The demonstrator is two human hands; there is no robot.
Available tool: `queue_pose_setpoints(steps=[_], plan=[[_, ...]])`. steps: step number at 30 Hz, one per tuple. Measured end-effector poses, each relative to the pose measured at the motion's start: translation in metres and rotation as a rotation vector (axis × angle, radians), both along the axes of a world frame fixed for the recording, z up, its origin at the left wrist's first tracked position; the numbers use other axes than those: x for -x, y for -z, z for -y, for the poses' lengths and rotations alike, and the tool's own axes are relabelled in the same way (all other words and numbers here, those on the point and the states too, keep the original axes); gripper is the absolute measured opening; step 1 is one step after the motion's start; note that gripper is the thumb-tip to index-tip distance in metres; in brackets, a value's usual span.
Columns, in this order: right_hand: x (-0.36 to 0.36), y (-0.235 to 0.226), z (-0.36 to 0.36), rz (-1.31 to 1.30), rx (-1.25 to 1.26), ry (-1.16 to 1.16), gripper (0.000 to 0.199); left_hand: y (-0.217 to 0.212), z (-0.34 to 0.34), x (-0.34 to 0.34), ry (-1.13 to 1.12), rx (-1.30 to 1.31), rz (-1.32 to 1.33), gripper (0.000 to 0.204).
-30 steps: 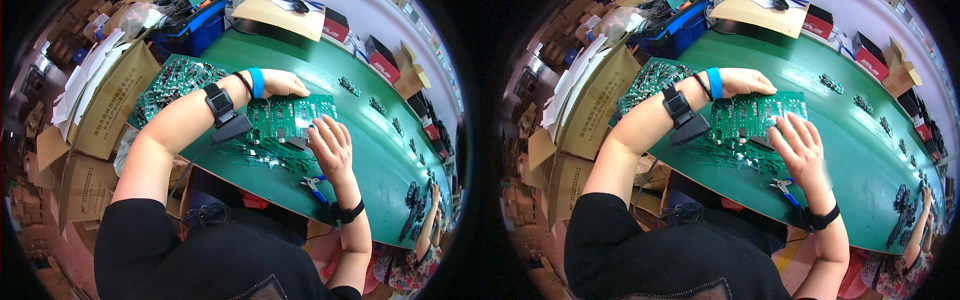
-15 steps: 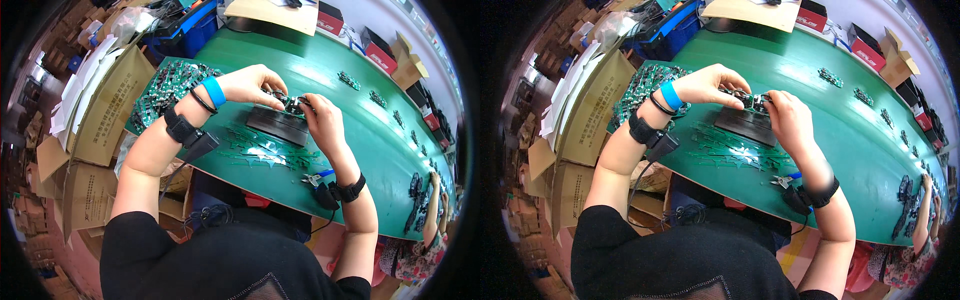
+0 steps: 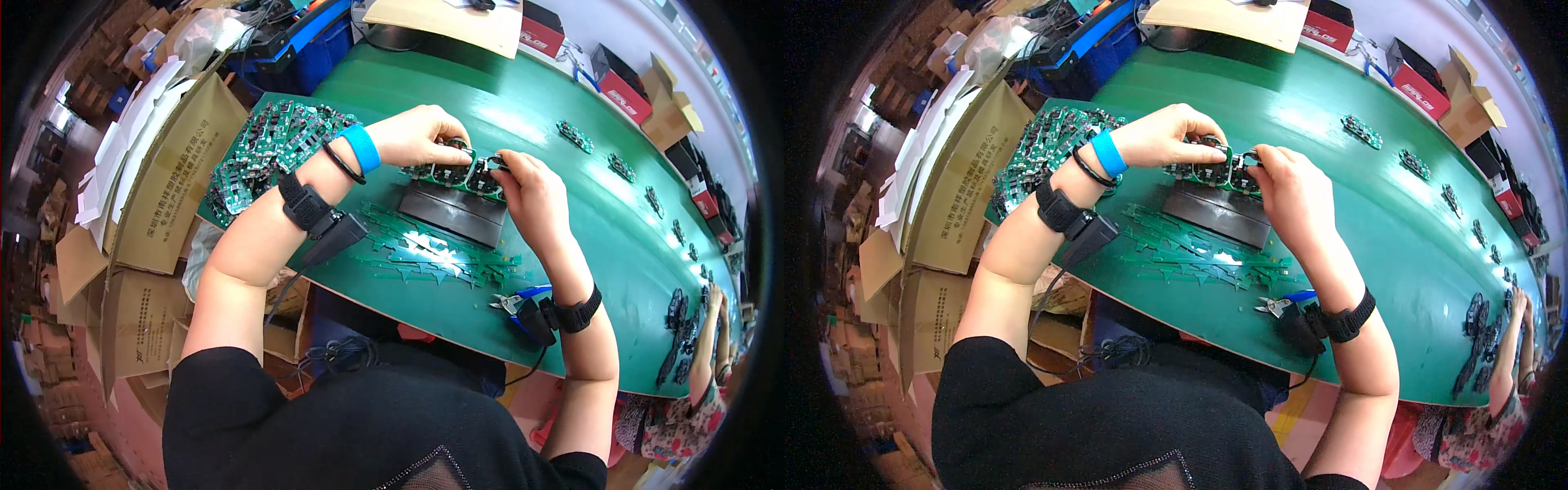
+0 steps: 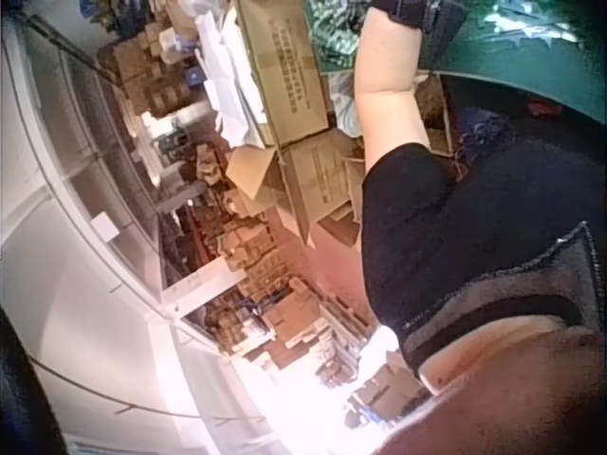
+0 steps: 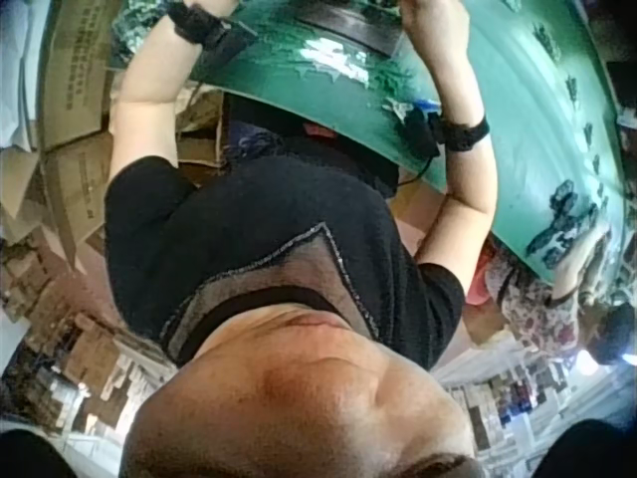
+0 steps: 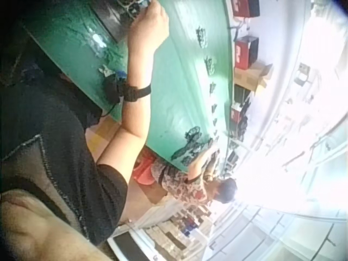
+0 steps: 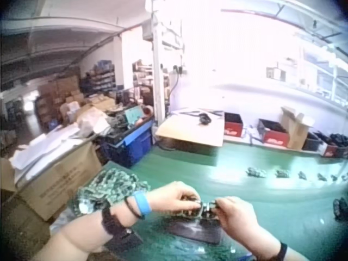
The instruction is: The person uses blue-handled pliers to trim excess green material from the edges of circuit boards. They repeatedly pick up boards from a pile, clip the edges, and place the finished pieces onto a separate stack on the table.
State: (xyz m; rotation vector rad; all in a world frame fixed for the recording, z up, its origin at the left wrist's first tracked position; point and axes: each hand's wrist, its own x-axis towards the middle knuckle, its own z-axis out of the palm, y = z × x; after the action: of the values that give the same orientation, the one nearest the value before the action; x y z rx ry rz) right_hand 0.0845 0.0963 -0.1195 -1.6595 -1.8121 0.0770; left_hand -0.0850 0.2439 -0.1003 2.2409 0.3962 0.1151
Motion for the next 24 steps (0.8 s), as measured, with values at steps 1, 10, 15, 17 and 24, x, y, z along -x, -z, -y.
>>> queue_pose_setpoints(steps=[1,10,15,17,24], plan=[[0.0,-0.001,0.0,0.0,0.018,0.01,0.013,-0.001,-0.002,-0.001,0.01,0.0,-0.003,0.03],[0.001,-0.006,0.004,0.036,0.101,-0.005,0.014,-0.005,-0.003,0.0,0.062,0.055,-0.064,0.028],[-0.002,-0.002,0.0,0.104,0.066,0.043,0.016,0.002,-0.008,-0.003,0.035,0.052,-0.047,0.027],[-0.004,0.002,-0.005,0.086,0.071,0.071,0.017,0.011,-0.017,-0.008,0.028,0.052,0.018,0.027],[-0.026,0.026,-0.059,0.042,0.288,0.13,0.028,0.037,-0.064,-0.037,-0.002,-0.088,-0.185,0.037]])
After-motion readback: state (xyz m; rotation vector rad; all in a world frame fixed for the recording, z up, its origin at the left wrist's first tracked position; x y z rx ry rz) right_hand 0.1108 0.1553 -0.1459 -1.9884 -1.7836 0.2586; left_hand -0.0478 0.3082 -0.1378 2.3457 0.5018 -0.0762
